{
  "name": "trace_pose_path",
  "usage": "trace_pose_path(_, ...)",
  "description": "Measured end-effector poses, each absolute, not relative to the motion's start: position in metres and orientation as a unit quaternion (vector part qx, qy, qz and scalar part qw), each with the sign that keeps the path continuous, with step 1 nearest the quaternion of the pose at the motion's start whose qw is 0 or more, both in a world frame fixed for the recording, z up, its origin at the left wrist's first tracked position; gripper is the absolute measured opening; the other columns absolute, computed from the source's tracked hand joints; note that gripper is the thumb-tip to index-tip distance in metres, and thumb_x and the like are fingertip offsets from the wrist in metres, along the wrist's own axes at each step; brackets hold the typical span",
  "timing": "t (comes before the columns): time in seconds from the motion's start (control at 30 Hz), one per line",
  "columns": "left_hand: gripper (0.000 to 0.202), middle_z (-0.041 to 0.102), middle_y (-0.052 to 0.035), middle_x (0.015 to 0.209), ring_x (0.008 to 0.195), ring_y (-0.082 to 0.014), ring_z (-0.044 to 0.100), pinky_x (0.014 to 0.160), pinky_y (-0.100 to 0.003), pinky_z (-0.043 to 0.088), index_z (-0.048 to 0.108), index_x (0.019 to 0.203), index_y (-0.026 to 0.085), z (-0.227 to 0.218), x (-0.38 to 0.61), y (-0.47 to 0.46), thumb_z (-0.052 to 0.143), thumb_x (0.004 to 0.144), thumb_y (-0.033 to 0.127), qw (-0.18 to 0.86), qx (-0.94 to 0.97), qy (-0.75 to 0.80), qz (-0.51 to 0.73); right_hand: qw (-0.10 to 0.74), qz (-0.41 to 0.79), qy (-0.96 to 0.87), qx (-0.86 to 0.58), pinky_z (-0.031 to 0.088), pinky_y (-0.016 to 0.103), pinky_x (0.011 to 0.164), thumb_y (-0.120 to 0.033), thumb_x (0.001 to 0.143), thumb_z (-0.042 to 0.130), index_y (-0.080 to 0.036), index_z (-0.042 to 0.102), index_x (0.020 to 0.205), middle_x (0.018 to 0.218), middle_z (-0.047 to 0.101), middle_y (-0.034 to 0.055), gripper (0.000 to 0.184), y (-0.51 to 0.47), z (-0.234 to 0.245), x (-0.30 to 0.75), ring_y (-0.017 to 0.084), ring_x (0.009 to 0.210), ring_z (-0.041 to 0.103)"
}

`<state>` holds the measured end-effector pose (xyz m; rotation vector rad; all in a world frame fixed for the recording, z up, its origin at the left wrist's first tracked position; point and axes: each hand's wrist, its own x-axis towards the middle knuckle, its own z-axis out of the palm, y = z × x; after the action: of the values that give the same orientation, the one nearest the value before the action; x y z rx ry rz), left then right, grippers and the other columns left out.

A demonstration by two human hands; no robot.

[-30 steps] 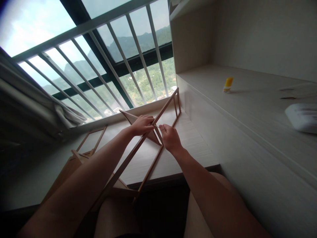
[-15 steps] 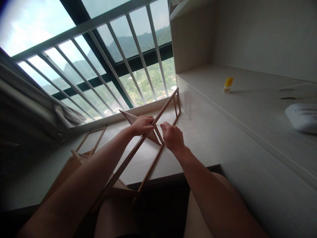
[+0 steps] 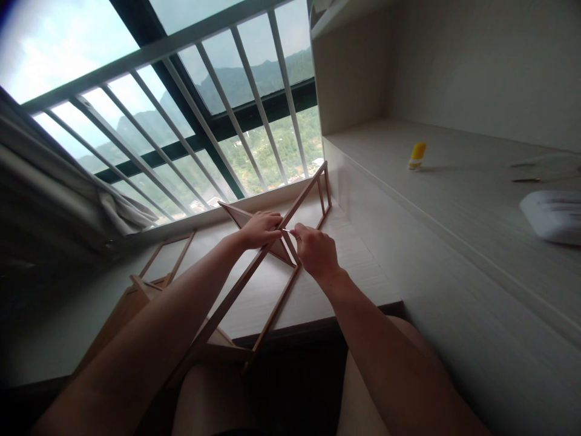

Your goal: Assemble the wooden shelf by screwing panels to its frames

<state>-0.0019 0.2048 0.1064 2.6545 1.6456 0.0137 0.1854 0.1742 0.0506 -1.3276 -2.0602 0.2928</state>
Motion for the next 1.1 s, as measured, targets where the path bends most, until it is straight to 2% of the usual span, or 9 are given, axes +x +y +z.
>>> trace_pose_path(0.13,0.029,0.062,-0.0045,0.089,0.087,-0.0233,0.056,0.073,-0.034,0.036,0.058,0.079,0.02,0.106,-0.003,0.205,0.045,0.083,0.045,0.004,0.853,0.522,0.005,0.361,0.18,-0.765,-0.503,0.022,0.028,0.057,-0.04,0.098,0.037,-0.021,0.058,0.08,0.069,0.062,0.0027,0.033,0.175,0.047,0.184,0.016,0.063,0.051)
trace_pose_path(0.27,0.029,0.062,-0.0047,0.089,0.086,-0.0229,0.056,0.072,-0.034,0.036,0.057,0.078,0.019,0.106,-0.003,0.204,0.045,0.083,0.045,-0.002,0.856,0.518,0.002,0.442,0.344,-0.694,-0.453,0.029,0.026,0.055,-0.047,0.096,0.035,-0.02,0.045,0.065,0.057,0.051,-0.0006,0.042,0.178,0.039,0.176,0.013,0.057,0.045)
trace_pose_path(0.37,0.029,0.062,-0.0049,0.089,0.086,-0.023,0.056,0.072,-0.034,0.036,0.057,0.078,0.019,0.107,-0.002,0.204,0.044,0.083,0.045,-0.003,0.856,0.517,0.0,0.464,0.457,-0.629,-0.424,0.028,0.026,0.049,-0.051,0.094,0.035,-0.022,0.038,0.061,0.049,0.04,-0.0034,0.044,0.182,0.033,0.17,0.012,0.047,0.037)
trace_pose_path(0.47,0.029,0.062,-0.0049,0.089,0.086,-0.0231,0.056,0.072,-0.034,0.036,0.057,0.077,0.019,0.108,-0.002,0.204,0.044,0.083,0.045,-0.001,0.855,0.519,0.002,0.466,0.486,-0.608,-0.42,0.027,0.026,0.046,-0.051,0.093,0.037,-0.023,0.037,0.059,0.046,0.036,-0.0045,0.044,0.184,0.03,0.167,0.011,0.043,0.032)
trace_pose_path(0.67,0.027,0.063,-0.0052,0.09,0.086,-0.0235,0.057,0.071,-0.034,0.035,0.057,0.077,0.019,0.106,-0.003,0.205,0.045,0.082,0.043,0.002,0.853,0.521,0.004,0.473,0.38,-0.658,-0.446,0.025,0.026,0.051,-0.046,0.095,0.036,-0.021,0.039,0.059,0.049,0.039,-0.0029,0.044,0.185,0.035,0.18,0.011,0.049,0.036)
trace_pose_path(0.9,0.029,0.063,-0.0044,0.089,0.087,-0.0234,0.057,0.071,-0.034,0.035,0.057,0.079,0.02,0.104,-0.004,0.206,0.045,0.082,0.045,-0.003,0.856,0.517,0.007,0.36,0.175,-0.773,-0.492,0.02,0.028,0.056,-0.041,0.098,0.037,-0.021,0.056,0.079,0.066,0.059,0.0021,0.033,0.182,0.045,0.19,0.015,0.06,0.046)
trace_pose_path(1.1,0.03,0.063,-0.0046,0.091,0.089,-0.0239,0.057,0.073,-0.035,0.035,0.058,0.081,0.02,0.105,-0.004,0.205,0.044,0.083,0.047,-0.005,0.855,0.519,0.003,0.331,0.104,-0.787,-0.51,0.017,0.029,0.056,-0.04,0.099,0.036,-0.022,0.059,0.086,0.077,0.066,0.0035,0.032,0.179,0.046,0.186,0.015,0.064,0.052)
